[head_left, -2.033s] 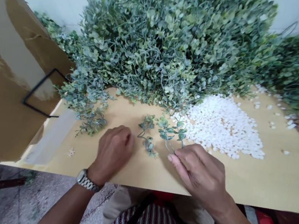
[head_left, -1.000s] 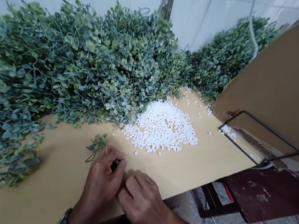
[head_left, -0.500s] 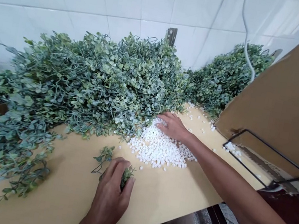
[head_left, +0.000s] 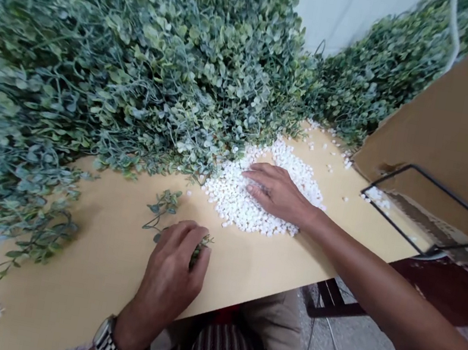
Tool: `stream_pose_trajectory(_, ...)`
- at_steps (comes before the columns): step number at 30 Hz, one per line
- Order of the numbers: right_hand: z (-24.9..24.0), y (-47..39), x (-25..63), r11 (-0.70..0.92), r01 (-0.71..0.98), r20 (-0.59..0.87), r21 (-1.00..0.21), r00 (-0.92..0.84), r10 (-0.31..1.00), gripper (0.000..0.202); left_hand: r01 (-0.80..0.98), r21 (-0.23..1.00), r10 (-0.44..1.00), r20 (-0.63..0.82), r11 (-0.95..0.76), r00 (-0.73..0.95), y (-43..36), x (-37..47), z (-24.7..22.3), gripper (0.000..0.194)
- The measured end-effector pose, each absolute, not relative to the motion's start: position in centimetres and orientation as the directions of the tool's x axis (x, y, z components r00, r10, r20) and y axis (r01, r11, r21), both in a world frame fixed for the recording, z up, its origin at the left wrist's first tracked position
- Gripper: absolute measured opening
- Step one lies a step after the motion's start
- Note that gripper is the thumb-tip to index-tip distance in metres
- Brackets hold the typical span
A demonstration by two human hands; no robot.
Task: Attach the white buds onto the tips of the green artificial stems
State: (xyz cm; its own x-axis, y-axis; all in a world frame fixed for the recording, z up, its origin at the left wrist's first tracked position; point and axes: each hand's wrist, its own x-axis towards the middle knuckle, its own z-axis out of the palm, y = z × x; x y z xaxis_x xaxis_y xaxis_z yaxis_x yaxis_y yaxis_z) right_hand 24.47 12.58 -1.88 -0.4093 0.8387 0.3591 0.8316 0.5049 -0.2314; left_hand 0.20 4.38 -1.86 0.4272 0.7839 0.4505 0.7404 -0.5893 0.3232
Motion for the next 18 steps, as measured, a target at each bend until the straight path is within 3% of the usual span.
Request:
stream_pose_trajectory(6,-0.9,8.7,26.1,0.553,0.81,0.566,-0.194,-0.368,0.738,0.023,0.708,0.432,0.822,0.405,-0.559,0.401,4.4,0.1,-1.8,0.014)
stream_pose_trajectory(13,-1.9,5.0,26.3,0.569,0.811,0.555,-0.135,-0.414,0.722,0.011,0.648,0.592,0.878,0.302,-0.479,0.372,3.8,0.3,-0.8,0.022)
stream_pose_trajectory(18,-1.0,4.3,22.6,0.678,0.688,0.578,-0.258,-0.452,0.679,0.012,0.531,0.746,0.911,0.268,-0.401,0.312,3.6,0.1,-0.9,0.022)
